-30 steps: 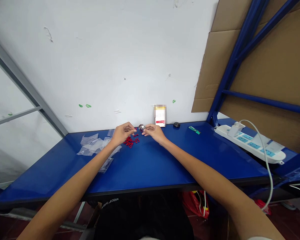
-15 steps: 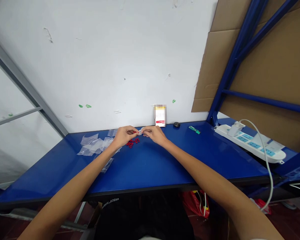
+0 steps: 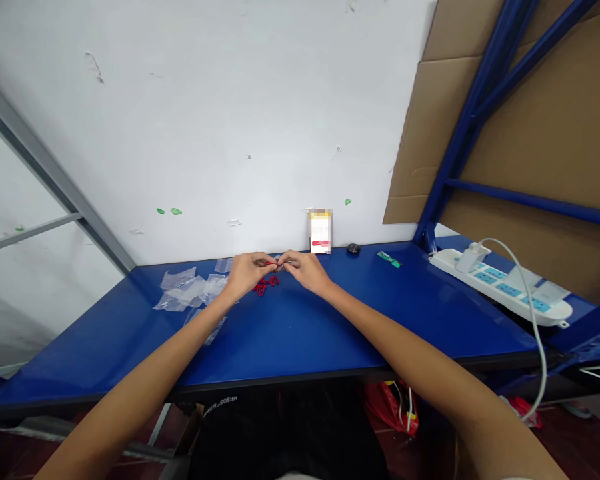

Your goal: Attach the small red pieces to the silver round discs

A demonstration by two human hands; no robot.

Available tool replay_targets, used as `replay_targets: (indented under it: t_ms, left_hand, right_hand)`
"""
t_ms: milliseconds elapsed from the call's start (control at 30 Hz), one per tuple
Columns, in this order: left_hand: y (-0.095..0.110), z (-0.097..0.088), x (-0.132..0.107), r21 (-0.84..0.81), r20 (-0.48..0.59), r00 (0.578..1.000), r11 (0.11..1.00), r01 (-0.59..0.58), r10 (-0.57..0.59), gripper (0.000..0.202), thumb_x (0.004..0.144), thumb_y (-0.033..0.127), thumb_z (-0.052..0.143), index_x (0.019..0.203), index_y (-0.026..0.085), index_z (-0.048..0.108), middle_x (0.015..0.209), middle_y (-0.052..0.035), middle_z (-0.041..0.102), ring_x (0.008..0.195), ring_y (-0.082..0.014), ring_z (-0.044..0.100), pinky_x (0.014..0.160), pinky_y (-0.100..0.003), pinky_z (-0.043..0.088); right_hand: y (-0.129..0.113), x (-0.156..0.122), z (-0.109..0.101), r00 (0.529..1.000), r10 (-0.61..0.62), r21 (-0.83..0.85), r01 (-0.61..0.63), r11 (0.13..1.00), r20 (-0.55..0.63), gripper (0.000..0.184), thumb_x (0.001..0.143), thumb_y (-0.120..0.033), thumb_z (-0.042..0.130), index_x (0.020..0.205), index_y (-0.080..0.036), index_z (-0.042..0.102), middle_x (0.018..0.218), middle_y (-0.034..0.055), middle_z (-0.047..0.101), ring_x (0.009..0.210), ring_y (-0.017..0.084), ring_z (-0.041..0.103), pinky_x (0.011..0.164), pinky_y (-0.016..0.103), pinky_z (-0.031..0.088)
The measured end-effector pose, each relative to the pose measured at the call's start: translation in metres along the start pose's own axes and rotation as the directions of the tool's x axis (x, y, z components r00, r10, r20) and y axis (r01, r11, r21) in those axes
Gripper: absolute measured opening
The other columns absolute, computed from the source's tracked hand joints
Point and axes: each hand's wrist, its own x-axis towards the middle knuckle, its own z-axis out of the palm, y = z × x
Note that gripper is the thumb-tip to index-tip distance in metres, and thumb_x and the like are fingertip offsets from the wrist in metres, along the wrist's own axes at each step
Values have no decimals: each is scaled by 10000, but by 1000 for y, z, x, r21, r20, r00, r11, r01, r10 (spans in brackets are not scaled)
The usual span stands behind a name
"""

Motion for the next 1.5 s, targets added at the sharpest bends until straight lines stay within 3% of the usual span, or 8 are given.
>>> replay_targets:
  t_ms: [333,700,933,1267,1400,1500]
  left_hand:
    - [-12,10,1,-126,-4,1000,992,-20,19,120,857,268,769,922,184,823,905,-58,828,856,-226,792,781,-297,601]
    - [-14,4,3,-71,42,999,997,26,-23,185,857,343,783,943,196,856,890,-57,830,819,-237,783,741,-297,578]
    - [-9,6,2,-130,2,998,989,66,-67,150,815,252,805,943,180,836,880,-60,827,807,-223,786,741,-293,595]
    - [4,0,-2,98,13,1000,995,-13,11,123,858,288,757,876,199,840,782,-25,807,725,-197,756,653,-250,526]
    - [-1,2,1,-102,38,996,991,88,-85,197,824,353,792,869,165,824,773,-50,793,717,-199,744,679,-269,559]
    - [-6,6,2,-374,79,980,905,200,-184,360,745,451,877,911,140,802,817,-84,796,730,-201,744,715,-306,603]
  right_hand:
    - [13,-1,3,999,-36,-31,35,999,-40,154,989,-272,621,1071,-260,751,1039,23,806,973,226,808,951,397,655]
    - [12,-2,5,998,-57,-56,55,997,-39,164,1007,-289,615,1090,-266,754,1027,20,808,950,209,803,935,387,660]
    - [10,-3,4,995,-92,-203,86,975,-21,195,1017,-226,597,1106,-287,759,1051,11,811,958,211,797,951,379,637]
    - [11,-4,6,994,-103,-224,95,970,-24,197,1019,-246,603,1121,-294,765,1092,14,812,980,217,799,950,368,639]
    - [8,-3,8,995,-40,-86,32,996,-90,272,975,-310,699,1246,-300,711,1122,27,807,990,213,801,924,364,654]
    - [3,-1,10,987,28,25,-24,999,-155,267,915,-372,778,1155,-257,748,1070,48,814,934,223,804,852,353,665]
